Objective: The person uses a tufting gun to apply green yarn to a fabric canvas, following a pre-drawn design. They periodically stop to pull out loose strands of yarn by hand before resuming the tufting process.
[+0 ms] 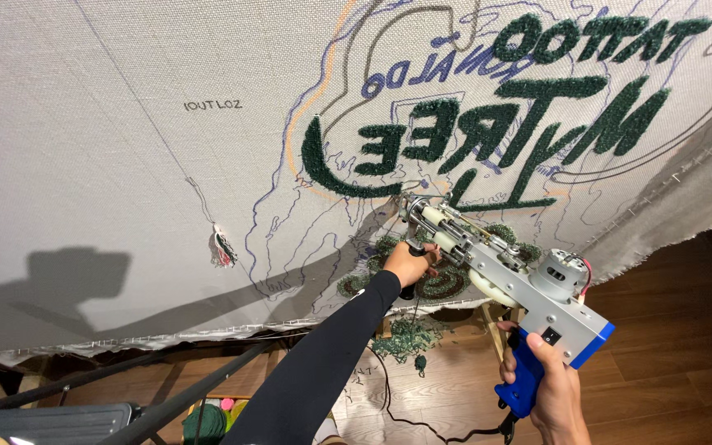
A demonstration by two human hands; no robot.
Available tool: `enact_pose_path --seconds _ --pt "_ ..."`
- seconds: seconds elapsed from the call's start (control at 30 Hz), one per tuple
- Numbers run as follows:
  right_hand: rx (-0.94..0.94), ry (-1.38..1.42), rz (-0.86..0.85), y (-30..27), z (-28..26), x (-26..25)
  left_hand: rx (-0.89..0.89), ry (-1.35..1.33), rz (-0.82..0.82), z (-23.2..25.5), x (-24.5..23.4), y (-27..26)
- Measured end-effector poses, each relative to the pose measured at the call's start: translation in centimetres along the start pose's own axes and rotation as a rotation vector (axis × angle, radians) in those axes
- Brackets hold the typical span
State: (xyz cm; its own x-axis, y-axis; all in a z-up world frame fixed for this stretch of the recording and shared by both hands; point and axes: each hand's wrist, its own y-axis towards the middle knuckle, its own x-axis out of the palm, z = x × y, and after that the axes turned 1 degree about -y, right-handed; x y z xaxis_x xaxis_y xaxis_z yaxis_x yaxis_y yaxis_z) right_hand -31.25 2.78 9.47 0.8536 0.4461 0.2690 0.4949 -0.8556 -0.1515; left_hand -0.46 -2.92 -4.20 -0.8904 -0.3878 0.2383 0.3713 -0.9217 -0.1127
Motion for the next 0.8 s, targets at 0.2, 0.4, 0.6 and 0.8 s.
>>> enact_pose_path --seconds 0.2,0.4,0.6,0.8 --pt "-0.041 0.002 0.021 0.1 -0.5 1.9 -0.022 0.058 0.011 1.7 -0.5 0.0" --pt "-0.056 -0.118 0.101 0.0 -1.1 4.1 -0.096 0.171 0.004 4.3 -1.2 -0.8" --pt "-0.182 -0.234 0.156 -0.3 -1.2 6.4 -0.118 0.092 -0.018 4.3 -2.8 0.3" --pt "-0.254 -0.384 0.186 0.3 -0.7 8.2 -0.146 0.145 -0.028 5.6 -4.8 0.9"
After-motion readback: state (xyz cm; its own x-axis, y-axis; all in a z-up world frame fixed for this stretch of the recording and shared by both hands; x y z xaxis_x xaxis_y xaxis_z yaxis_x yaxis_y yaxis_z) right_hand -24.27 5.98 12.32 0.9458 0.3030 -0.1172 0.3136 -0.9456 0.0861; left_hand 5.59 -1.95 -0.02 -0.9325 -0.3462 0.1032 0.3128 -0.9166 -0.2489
